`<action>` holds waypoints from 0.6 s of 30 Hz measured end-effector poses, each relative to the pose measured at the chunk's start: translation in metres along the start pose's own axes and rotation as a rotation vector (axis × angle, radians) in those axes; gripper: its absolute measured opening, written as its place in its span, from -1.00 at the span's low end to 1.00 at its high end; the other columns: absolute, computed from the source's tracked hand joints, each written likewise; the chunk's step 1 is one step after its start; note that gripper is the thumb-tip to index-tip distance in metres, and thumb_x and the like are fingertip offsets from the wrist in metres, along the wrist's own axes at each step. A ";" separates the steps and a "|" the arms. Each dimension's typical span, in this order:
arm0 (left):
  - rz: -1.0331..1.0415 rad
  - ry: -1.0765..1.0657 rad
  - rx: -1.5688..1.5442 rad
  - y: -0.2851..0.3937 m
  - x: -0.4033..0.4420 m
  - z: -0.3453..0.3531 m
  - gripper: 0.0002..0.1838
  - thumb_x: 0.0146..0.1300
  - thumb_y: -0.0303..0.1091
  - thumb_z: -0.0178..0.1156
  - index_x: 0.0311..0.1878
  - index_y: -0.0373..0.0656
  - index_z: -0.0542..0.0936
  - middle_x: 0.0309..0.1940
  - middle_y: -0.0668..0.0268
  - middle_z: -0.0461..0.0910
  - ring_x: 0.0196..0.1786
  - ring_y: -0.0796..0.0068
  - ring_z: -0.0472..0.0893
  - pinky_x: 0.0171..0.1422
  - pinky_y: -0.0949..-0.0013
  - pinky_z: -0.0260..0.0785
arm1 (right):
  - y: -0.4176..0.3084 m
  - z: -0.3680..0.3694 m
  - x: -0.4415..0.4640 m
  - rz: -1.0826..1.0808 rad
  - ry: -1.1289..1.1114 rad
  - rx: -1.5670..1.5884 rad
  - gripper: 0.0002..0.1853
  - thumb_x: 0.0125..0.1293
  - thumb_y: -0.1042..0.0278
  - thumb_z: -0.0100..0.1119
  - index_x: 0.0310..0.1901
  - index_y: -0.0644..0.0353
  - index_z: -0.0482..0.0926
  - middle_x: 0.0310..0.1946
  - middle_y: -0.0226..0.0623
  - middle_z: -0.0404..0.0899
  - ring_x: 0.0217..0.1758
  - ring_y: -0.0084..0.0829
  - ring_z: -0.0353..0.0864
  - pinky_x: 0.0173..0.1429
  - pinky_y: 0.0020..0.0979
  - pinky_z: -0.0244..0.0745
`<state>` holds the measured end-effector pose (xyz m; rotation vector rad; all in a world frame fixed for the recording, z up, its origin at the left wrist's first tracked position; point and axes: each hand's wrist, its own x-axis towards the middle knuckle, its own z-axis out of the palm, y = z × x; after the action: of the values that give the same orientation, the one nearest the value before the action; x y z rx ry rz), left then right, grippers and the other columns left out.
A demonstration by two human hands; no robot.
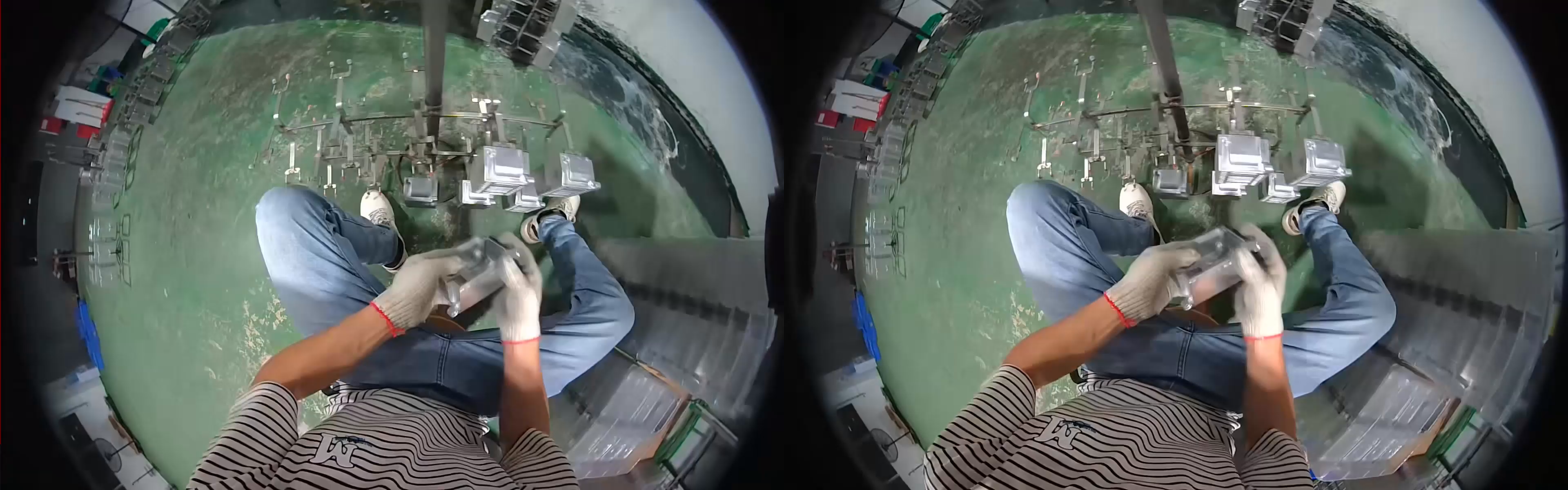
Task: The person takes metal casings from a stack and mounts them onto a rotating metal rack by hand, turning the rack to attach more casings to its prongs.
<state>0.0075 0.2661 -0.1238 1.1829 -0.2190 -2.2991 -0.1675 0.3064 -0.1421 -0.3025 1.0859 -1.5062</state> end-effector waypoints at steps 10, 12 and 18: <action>0.480 0.498 0.399 0.120 0.021 -0.013 -0.53 0.34 0.08 0.24 -0.22 -0.25 0.71 -0.36 0.42 0.62 -0.18 0.57 0.53 -0.03 0.42 0.29 | 0.093 0.076 0.122 0.485 -0.160 0.467 -0.52 0.48 -0.04 0.11 0.08 0.27 0.58 -0.09 -0.06 0.70 -0.06 -0.10 0.73 0.01 -0.08 0.69; 0.481 0.394 0.411 0.147 0.030 -0.002 -0.54 0.29 0.02 0.32 -0.11 -0.27 0.74 -0.29 0.37 0.67 -0.21 0.57 0.54 -0.03 0.46 0.31 | 0.081 0.095 0.117 0.473 -0.176 0.539 -0.54 0.48 -0.04 0.12 0.07 0.26 0.58 -0.11 -0.06 0.70 -0.10 -0.07 0.74 0.00 -0.04 0.69; 0.365 0.411 0.844 0.178 0.040 0.016 -0.61 0.18 -0.11 0.42 -0.19 -0.31 0.77 -0.33 0.31 0.71 -0.25 0.56 0.57 -0.13 0.46 0.37 | 0.063 0.112 0.112 0.524 -0.109 0.553 -0.59 0.48 -0.02 0.11 0.04 0.19 0.60 -0.15 -0.09 0.71 -0.17 -0.08 0.74 -0.02 0.01 0.70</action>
<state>0.0449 0.0941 -0.0752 1.7863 -1.2132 -1.6030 -0.0773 0.1653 -0.1727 0.2676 0.5631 -1.2309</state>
